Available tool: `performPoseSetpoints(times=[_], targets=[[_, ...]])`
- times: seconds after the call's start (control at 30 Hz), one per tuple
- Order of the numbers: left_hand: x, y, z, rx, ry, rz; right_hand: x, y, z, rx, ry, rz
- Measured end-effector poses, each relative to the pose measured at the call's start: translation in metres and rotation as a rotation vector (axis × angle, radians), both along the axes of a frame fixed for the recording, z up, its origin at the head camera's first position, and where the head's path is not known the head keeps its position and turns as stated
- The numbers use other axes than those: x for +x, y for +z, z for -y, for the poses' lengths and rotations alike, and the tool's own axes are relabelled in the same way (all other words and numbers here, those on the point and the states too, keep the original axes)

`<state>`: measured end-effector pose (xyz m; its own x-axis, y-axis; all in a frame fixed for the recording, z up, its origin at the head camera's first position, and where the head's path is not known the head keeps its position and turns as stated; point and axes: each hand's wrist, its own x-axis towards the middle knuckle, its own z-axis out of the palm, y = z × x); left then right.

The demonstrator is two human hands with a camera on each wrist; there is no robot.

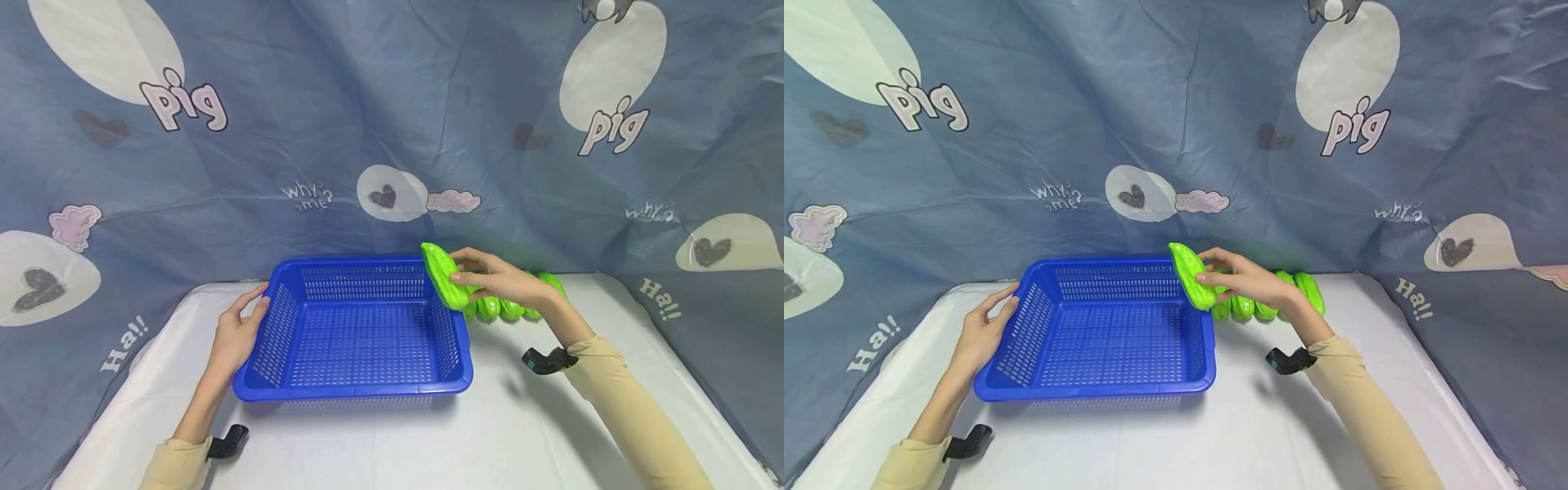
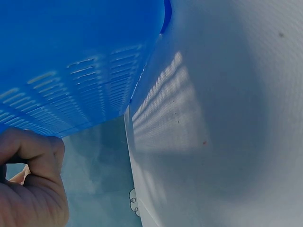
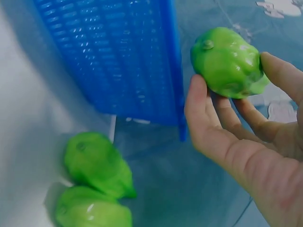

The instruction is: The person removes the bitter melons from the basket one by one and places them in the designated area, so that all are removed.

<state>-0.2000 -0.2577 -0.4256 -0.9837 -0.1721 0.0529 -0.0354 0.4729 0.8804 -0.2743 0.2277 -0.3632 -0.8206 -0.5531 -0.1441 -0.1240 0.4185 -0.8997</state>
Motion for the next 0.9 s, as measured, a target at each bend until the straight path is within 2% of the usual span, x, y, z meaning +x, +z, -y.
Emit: performPoseSetpoints(times=[0.27,0.5,0.67,0.9], targets=[[0.0,0.0,0.0,0.0,0.006,-0.003,-0.002,-0.01,-0.028,-0.093,-0.031,0.122],[-0.001,-0.002,0.001,-0.003,0.001,-0.007,0.003,-0.01,-0.054,-0.082,-0.053,0.168],[-0.001,-0.002,0.001,0.012,0.0,-0.01,0.004,-0.016,-0.07,-0.098,-0.053,0.222],[0.0,-0.001,0.001,0.011,0.004,-0.013,0.007,-0.022,-0.093,-0.082,-0.093,0.245]])
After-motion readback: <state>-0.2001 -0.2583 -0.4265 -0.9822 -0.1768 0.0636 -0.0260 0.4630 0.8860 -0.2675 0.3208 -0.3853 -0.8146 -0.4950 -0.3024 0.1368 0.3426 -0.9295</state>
